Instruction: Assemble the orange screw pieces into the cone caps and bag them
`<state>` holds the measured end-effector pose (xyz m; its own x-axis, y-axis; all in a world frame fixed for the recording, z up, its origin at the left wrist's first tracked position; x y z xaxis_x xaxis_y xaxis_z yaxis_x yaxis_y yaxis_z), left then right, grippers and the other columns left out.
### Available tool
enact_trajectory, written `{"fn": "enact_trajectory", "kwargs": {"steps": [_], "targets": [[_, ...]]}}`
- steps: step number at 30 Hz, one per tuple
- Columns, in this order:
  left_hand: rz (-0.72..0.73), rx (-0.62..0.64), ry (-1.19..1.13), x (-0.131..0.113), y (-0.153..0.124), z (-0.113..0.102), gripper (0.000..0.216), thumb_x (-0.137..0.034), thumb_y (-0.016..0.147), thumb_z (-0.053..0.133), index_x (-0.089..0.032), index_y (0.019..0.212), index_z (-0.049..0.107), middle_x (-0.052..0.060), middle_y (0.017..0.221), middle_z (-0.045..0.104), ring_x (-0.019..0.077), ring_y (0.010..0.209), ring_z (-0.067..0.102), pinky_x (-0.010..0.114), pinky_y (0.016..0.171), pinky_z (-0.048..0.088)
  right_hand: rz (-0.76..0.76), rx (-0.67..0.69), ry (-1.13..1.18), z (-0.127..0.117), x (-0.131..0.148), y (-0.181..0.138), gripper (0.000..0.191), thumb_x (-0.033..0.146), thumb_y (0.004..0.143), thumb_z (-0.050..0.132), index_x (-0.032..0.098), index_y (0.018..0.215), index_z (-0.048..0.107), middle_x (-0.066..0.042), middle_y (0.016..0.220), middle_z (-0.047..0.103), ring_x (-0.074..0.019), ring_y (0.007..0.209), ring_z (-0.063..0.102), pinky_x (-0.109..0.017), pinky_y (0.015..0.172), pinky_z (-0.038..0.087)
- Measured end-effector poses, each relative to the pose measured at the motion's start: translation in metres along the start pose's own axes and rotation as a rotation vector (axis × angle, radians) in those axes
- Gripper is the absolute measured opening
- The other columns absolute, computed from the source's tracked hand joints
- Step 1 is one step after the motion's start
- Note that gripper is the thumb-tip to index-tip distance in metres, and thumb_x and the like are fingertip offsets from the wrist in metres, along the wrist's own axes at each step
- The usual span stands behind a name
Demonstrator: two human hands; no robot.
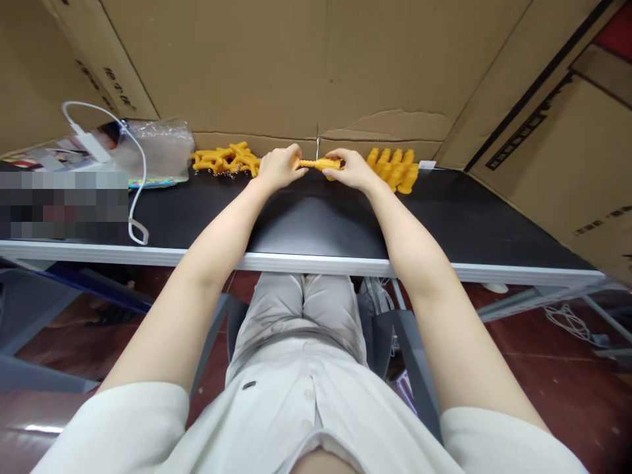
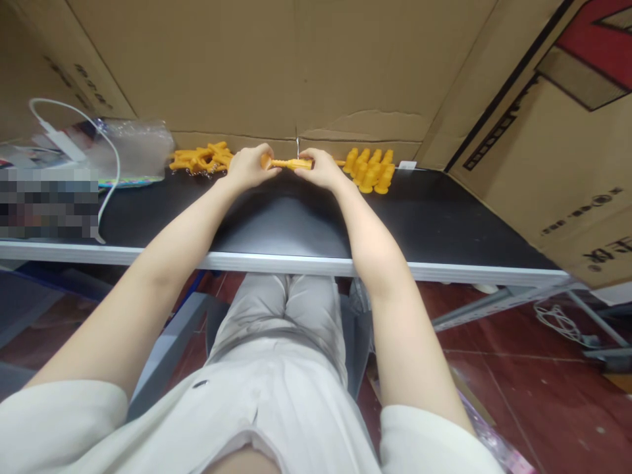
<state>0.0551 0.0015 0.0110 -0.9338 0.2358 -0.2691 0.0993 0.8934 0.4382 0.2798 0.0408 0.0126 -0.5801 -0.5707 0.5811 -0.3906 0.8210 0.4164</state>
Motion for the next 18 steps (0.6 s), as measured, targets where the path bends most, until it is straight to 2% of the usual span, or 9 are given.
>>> {"fn": "enact_trajectory", "kwargs": {"steps": [4,7,10,13,18], "targets": [[-0.006,-0.040,-0.016,0.010,0.002,0.001,0.052,-0.038,0.095,0.071,-0.031,0.147,0.065,0.012,0.130,0.076,0.0394,0.133,0.067,0.049,0.115,0.052,0.174,-0.039,0.487,0.003,0.005,-0.003,0.042,0.037,0.085,0.094,0.021,0.111,0.065,-0.007,0.107,0.075,-0.0213,0.094,0.078,-0.038,0.090,0.066],[-0.019,-0.029,-0.022,0.012,0.001,0.001,0.058,-0.036,0.096,0.071,-0.030,0.152,0.062,0.015,0.143,0.072,0.0407,0.138,0.066,0.052,0.118,0.051,0.241,-0.036,0.666,0.009,0.006,-0.003,0.034,0.032,0.089,0.090,0.022,0.105,0.061,-0.005,0.105,0.075,-0.0163,0.087,0.078,-0.032,0.085,0.067],[-0.020,-0.017,-0.044,0.012,-0.001,0.001,0.071,-0.034,0.094,0.075,-0.030,0.162,0.055,0.019,0.156,0.064,0.0433,0.143,0.065,0.055,0.119,0.051,0.224,-0.057,0.715,0.016,0.000,0.000,0.035,0.031,0.089,0.090,0.023,0.106,0.061,-0.005,0.109,0.077,-0.0161,0.091,0.078,-0.033,0.088,0.067],[0.007,-0.016,-0.078,0.016,0.001,0.004,0.083,-0.035,0.090,0.080,-0.030,0.167,0.050,0.020,0.162,0.060,0.0432,0.144,0.065,0.053,0.118,0.052,0.148,-0.060,0.655,0.020,-0.004,0.001,0.047,0.039,0.083,0.096,0.024,0.110,0.061,-0.006,0.116,0.077,-0.0186,0.101,0.078,-0.037,0.095,0.067],[0.017,0.012,-0.077,0.027,0.007,0.013,0.081,-0.038,0.089,0.084,-0.027,0.164,0.053,0.020,0.163,0.058,0.0415,0.150,0.061,0.051,0.124,0.049,0.049,-0.013,0.495,0.020,0.003,-0.006,0.061,0.054,0.072,0.100,0.024,0.112,0.064,-0.010,0.126,0.077,-0.0236,0.119,0.075,-0.039,0.105,0.064]]}}
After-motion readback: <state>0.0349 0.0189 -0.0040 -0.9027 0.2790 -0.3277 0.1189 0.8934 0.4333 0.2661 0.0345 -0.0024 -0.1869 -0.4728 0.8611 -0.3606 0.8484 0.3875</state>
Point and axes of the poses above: each hand's wrist, its own y-axis towards the middle knuckle, its own z-axis out of the palm, x = y × z, the point moved 2 cm from there along y, towards the middle knuckle
